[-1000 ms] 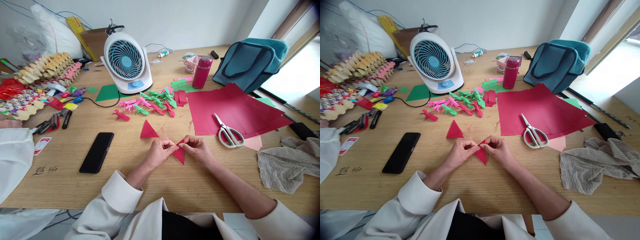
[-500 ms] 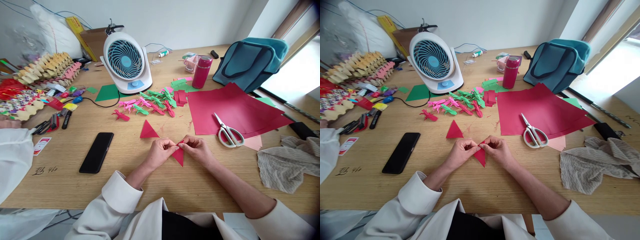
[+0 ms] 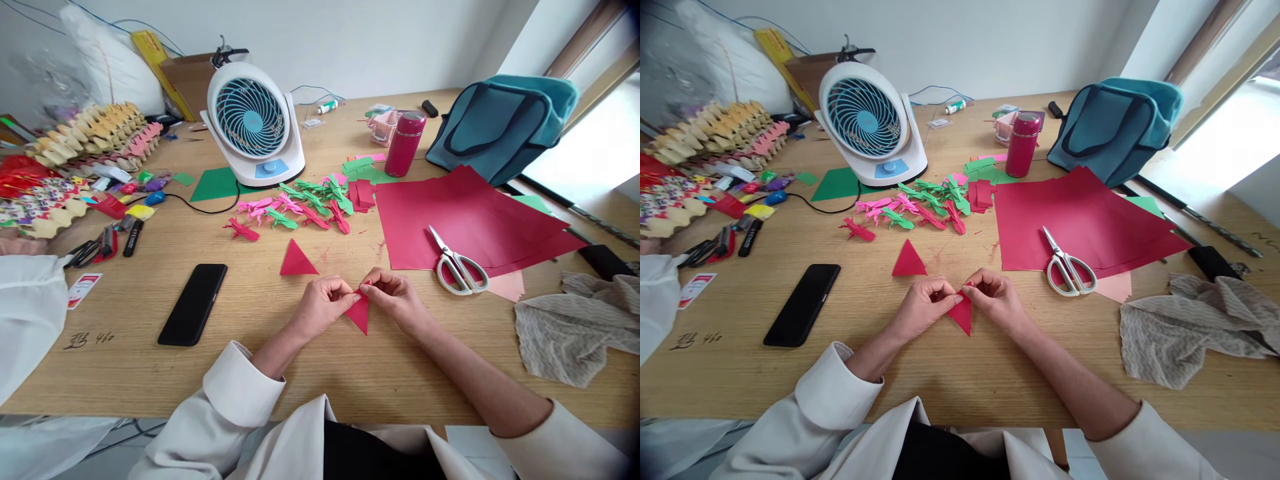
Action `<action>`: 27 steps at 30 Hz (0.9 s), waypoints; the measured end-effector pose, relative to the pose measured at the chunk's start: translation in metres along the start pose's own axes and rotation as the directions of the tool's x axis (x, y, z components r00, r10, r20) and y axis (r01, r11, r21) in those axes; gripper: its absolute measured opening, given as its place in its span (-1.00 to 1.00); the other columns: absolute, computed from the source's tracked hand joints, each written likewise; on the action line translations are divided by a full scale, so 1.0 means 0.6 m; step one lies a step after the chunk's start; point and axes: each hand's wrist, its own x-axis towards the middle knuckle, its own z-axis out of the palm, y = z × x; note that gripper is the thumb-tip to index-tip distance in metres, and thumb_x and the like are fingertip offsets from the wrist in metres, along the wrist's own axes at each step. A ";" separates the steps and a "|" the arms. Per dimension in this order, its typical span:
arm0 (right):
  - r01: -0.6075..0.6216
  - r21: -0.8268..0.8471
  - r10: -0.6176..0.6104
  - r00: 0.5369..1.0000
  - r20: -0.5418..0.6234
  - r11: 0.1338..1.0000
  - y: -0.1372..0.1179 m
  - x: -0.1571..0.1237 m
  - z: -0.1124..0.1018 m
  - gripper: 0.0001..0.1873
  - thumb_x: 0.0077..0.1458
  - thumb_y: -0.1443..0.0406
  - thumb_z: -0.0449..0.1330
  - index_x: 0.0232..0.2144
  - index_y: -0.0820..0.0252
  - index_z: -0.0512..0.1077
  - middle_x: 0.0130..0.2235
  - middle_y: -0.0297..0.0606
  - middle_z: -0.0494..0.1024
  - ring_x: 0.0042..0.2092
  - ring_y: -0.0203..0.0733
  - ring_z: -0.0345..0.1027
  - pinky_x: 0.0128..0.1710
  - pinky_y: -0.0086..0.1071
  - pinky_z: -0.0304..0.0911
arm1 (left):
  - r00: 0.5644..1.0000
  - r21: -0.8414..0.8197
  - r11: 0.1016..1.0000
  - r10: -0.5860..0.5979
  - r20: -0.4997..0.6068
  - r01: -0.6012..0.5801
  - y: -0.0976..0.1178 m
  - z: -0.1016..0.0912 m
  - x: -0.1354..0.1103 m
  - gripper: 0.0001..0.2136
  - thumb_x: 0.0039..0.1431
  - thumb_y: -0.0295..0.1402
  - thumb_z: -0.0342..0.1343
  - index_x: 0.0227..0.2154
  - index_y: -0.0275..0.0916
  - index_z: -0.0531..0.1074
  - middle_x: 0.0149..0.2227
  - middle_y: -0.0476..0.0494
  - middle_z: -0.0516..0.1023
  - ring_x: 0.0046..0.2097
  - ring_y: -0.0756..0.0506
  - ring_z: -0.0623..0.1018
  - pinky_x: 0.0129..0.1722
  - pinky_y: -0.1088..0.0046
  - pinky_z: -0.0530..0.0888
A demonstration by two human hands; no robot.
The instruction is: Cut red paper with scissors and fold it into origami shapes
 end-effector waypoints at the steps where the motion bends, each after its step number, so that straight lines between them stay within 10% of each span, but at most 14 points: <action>1: 0.006 -0.008 -0.006 1.000 -0.011 1.000 0.000 0.000 -0.002 -0.73 0.00 0.10 0.34 -0.49 0.16 0.45 -0.50 -0.36 0.41 -0.44 -0.31 0.21 -0.43 -0.40 0.14 | 1.000 -0.004 1.000 0.000 0.004 0.000 0.001 0.000 0.000 -0.78 0.07 -0.30 0.22 -0.59 -0.31 0.43 -0.56 0.05 0.31 -0.50 0.08 0.26 -0.47 0.53 0.20; 7: 0.040 0.022 -0.036 0.987 -0.154 0.999 -0.002 0.004 -0.021 -0.74 0.06 0.10 0.30 -0.47 0.13 0.41 -0.50 -0.40 0.34 -0.42 -0.31 0.19 -0.36 -0.41 0.16 | 0.999 -0.046 0.998 -0.040 0.007 0.040 0.002 0.001 -0.002 -0.78 0.06 -0.30 0.23 -0.59 -0.30 0.43 -0.55 0.03 0.35 -0.48 0.06 0.30 -0.45 0.53 0.23; 13: -0.043 -0.172 0.061 0.993 0.099 0.984 -0.002 -0.005 0.000 -0.63 0.08 -0.02 0.24 -0.40 0.17 0.41 -0.46 -0.36 0.37 -0.44 -0.30 0.17 -0.46 -0.41 0.10 | 0.992 -0.188 0.981 -0.063 -0.112 0.041 -0.012 0.005 0.000 -0.75 0.09 -0.21 0.21 -0.54 -0.28 0.42 -0.55 0.05 0.37 -0.45 0.05 0.32 -0.40 0.53 0.27; 27: 0.158 -0.445 -0.075 0.978 0.197 0.882 0.002 -0.008 0.002 -0.59 0.18 0.10 0.15 -0.60 0.16 0.17 -0.55 -0.43 0.09 -0.48 -0.35 -0.06 -0.53 -0.42 -0.09 | 0.964 -0.467 0.864 -0.254 -0.085 0.186 -0.004 0.011 0.001 -0.72 -0.09 -0.19 0.33 -0.58 -0.30 0.43 -0.56 0.04 0.43 -0.45 0.07 0.34 -0.37 0.53 0.29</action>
